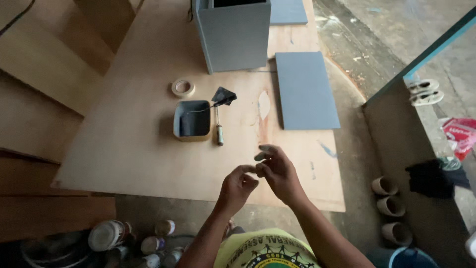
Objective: The person organizes painting supplies, handles rolls of tape, and manipulates a power cord while working on a grey painted wooden structure.
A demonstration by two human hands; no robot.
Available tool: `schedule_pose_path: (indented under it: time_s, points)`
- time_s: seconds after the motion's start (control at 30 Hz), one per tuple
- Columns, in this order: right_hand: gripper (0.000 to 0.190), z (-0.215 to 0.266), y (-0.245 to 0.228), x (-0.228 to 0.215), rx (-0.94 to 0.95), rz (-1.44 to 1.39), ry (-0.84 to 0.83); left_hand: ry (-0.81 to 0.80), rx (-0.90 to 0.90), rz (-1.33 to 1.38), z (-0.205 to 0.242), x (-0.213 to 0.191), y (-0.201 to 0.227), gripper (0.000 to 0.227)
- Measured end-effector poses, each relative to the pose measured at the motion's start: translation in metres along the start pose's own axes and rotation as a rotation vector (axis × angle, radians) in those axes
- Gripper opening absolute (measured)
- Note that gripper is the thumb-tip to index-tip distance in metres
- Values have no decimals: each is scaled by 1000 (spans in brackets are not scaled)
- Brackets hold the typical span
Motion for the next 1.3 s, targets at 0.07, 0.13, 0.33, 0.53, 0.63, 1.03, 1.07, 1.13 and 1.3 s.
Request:
schedule_pose_path:
  time_s: [0.07, 0.13, 0.33, 0.53, 0.63, 1.03, 1.07, 1.13, 1.3]
  points:
    - [29, 4, -1, 15, 38, 118, -49, -46, -1, -15, 1, -15, 9, 32]
    - [27, 6, -7, 26, 79, 153, -24, -62, -75, -74, 7, -31, 23, 22]
    - [23, 7, -29, 32, 61, 311, 21, -147, 137, -127, 28, -52, 73, 22]
    - [20, 5, -44, 30, -35, 374, -9, -114, 249, -169, 21, -48, 64, 24]
    - [23, 15, -46, 19, -40, 432, -102, -66, 224, -231, 33, -38, 57, 22]
    - [18, 30, 14, -52, 179, 407, -225, 197, -2, -316, 43, -15, -15, 19]
    - [18, 30, 21, -53, 225, 394, -205, 220, 29, -334, 45, -15, -14, 19]
    - [17, 27, 34, -51, 263, 388, -234, 256, 11, -315, 46, -14, -9, 18]
    - [17, 1, 54, -29, 305, 422, -293, 325, 1, -318, 24, -48, -14, 19]
Point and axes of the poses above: each hand's wrist, its own z-axis away from the middle knuckle, its own x-axis out of the palm, y = z × x, the point moved 3 cm from there along -z, towards the middle knuckle, and after that the axes turned 11 degrees about -x, right-handed, at the moved point
